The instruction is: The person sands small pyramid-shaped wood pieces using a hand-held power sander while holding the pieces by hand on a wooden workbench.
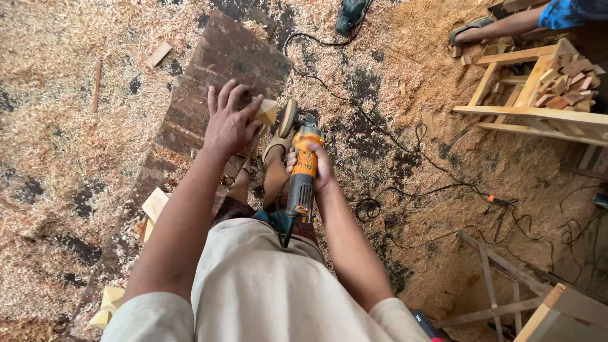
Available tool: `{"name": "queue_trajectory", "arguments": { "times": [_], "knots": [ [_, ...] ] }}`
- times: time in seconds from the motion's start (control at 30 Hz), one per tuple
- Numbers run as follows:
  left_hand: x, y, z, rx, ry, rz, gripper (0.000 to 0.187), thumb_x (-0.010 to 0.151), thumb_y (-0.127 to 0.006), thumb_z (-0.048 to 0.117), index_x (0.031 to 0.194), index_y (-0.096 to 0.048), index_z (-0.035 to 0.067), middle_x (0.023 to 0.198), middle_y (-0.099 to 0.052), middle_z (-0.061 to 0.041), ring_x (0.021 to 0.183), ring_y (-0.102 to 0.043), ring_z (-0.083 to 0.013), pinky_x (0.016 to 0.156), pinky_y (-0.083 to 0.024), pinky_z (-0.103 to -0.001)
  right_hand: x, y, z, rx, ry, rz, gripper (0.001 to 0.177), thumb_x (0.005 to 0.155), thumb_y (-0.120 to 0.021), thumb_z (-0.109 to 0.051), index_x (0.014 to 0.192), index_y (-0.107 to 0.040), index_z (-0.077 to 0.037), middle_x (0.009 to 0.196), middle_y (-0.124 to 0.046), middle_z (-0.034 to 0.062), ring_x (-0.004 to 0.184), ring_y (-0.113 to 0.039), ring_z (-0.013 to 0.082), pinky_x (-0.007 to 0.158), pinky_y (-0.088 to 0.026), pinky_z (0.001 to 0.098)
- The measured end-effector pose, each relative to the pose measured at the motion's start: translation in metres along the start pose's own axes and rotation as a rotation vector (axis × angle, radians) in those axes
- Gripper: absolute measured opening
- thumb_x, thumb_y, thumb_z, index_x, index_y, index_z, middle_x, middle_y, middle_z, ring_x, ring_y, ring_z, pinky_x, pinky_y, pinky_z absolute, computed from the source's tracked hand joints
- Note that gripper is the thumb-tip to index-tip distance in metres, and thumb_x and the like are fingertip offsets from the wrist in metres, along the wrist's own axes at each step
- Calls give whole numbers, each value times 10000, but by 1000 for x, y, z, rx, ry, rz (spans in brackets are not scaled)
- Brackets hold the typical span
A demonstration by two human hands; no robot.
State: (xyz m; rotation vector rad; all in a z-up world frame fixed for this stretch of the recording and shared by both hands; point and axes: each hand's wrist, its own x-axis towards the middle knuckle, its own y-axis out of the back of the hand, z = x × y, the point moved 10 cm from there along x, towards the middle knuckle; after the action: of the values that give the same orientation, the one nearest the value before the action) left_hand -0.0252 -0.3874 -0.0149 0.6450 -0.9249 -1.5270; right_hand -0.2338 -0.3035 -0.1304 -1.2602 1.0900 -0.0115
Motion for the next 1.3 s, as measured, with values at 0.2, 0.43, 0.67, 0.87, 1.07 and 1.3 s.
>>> {"name": "queue_trajectory", "arguments": {
  "times": [0.2,0.43,0.67,0.87,1.07,1.3],
  "knots": [
    [-4,0,0,-101,20,21,546,880,-735,321,1413,-667,227,1577,-401,-126,1553,-201,-354,1250,-48,-670,-2,-14,7,-15,-35,-27,477,834,-723,-252,1154,-532,44,922,-629,143,794,-654,256,776,-597,414],
    [-4,-1,1,-93,30,-18,524,886,-716,282,1407,-670,266,1579,-378,-132,1553,-178,-356,1240,-41,-677,1,-14,11,-29,-47,-9,479,844,-723,-246,1172,-532,46,928,-623,145,796,-656,247,771,-600,410],
    [-1,-3,1,-65,40,-66,520,906,-698,292,1422,-641,278,1584,-354,-132,1556,-144,-348,1233,-13,-672,3,-16,8,-35,-21,43,495,823,-747,-226,1160,-526,62,908,-621,145,763,-662,229,733,-614,393],
    [1,-5,0,-64,50,-89,523,917,-687,299,1436,-627,285,1592,-339,-132,1558,-125,-346,1232,-3,-668,-1,-24,11,-62,-24,47,503,807,-756,-224,1153,-520,55,892,-627,138,729,-666,233,710,-620,386],
    [0,-6,0,-58,66,-108,518,930,-668,322,1445,-613,297,1597,-337,-121,1566,-120,-337,1244,1,-656,6,-21,5,-44,-25,47,498,818,-745,-226,1157,-519,60,900,-626,147,755,-665,237,725,-622,394],
    [1,-10,0,-11,58,-113,538,937,-661,332,1468,-587,289,1602,-335,-122,1564,-124,-339,1237,-1,-653,12,10,17,39,-104,101,497,836,-726,-217,1177,-491,58,920,-618,160,771,-665,258,736,-622,420]
  ]
}}
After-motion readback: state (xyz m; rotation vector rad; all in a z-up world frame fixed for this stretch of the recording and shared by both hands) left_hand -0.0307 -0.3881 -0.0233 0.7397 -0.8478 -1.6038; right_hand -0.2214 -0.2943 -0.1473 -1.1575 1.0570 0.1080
